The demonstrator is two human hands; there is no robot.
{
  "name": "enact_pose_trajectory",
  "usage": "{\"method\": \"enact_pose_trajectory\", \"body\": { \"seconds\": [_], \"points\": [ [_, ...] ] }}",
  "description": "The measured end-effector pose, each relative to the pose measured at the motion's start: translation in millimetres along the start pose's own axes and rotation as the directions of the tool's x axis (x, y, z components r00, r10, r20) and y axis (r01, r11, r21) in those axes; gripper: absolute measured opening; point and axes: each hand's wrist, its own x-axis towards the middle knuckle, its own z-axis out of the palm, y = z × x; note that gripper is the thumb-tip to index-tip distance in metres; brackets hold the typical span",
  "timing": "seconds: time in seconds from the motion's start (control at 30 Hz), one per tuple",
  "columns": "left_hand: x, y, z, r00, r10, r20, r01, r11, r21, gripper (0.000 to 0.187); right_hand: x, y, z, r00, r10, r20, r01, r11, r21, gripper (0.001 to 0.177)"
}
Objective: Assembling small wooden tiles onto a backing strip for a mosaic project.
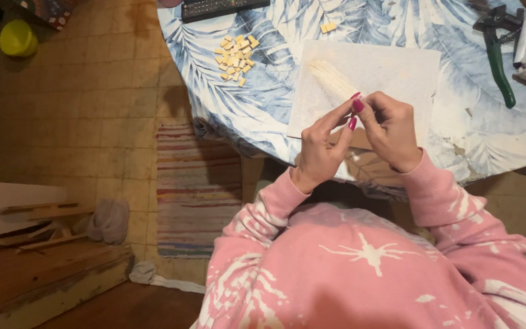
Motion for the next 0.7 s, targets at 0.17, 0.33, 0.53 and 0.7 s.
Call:
{"method": "enact_pose_trajectory", "body": {
  "seconds": [0.17, 0.33, 0.53, 0.7],
  "points": [
    [-5.0, 12.0, -0.8, 0.972, 0.236, 0.019, -0.235, 0.953, 0.193, 0.045, -2.0, 6.7, -2.4, 0.984, 0.177, -0.013, -0.163, 0.930, 0.329, 0.020],
    [-7.2, -1.8, -9.1, 0.981, 0.189, 0.037, -0.193, 0.963, 0.188, 0.043, 3.1, 2.0, -18.3, 0.985, 0.116, 0.125, -0.144, 0.957, 0.251, 0.020],
    [-1.1, 3.8, -18.0, 0.973, 0.202, 0.110, -0.217, 0.964, 0.151, 0.044, 9.5, 1.7, -33.0, 0.934, 0.105, 0.342, -0.151, 0.982, 0.111, 0.015],
    [-3.7, -0.6, -15.5, 0.982, 0.174, 0.068, -0.182, 0.972, 0.148, 0.040, 10.6, 7.3, -30.1, 0.942, 0.082, 0.325, -0.125, 0.986, 0.112, 0.016]
  ]
}}
